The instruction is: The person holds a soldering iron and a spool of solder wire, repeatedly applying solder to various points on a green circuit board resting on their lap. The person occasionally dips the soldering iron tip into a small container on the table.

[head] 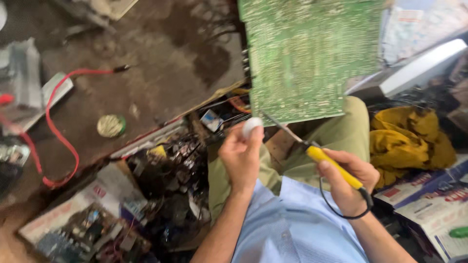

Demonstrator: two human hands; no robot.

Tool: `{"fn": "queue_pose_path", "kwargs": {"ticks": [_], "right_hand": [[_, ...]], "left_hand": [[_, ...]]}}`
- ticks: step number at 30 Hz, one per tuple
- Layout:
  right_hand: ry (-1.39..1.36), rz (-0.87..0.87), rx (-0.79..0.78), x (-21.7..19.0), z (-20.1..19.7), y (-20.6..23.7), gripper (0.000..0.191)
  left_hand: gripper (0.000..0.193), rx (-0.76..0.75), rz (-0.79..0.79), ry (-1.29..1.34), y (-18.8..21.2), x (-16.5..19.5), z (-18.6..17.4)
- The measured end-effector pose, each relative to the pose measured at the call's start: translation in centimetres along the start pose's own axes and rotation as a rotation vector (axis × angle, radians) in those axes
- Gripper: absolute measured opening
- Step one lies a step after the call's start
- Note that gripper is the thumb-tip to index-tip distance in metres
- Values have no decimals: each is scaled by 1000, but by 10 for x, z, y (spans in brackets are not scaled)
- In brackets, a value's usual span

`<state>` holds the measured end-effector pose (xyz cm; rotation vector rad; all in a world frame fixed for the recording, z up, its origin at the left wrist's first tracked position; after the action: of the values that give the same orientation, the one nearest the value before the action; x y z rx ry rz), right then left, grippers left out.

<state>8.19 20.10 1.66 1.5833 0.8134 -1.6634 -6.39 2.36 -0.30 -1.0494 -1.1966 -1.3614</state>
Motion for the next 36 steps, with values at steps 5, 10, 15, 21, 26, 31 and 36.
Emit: {"fn": "queue_pose_path", "kwargs": {"ticks": [5,10,15,21,26,31,36], "right_hand": [[-62,-20,15,-2,-2,0,22],[-156,16,28,1,-3,2,23],[-236,70,29,5,-6,2,24],[-228,75,-4,4,-9,-3,24],[-148,56,-13,-1,-11,-4,24],[-124,36,4,-2,-7,0,23],[-171,22,2,-1,-5,2,23]], "left_hand": [[11,1,22,43,4,0,3],[11,-1,3,5,6,4,3],[13,-16,28,29,9,6,2],[12,-13,52,11,10,10,3],[12,-17,88,-34,9,9,1],[12,-33,89,-4,10,-2,-2],[14,-61,85,79,7,-1,-3]]}}
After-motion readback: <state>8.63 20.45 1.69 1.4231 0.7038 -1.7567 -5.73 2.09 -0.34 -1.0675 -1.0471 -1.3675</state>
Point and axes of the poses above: each hand's wrist, its own y-axis away from the middle knuckle, its own z-axis out of the palm, x = y × z, the point moved 2 cm from there along -y, towards the middle knuckle, and after that the axes turned 11 degrees about -y, right-handed, at the moved point
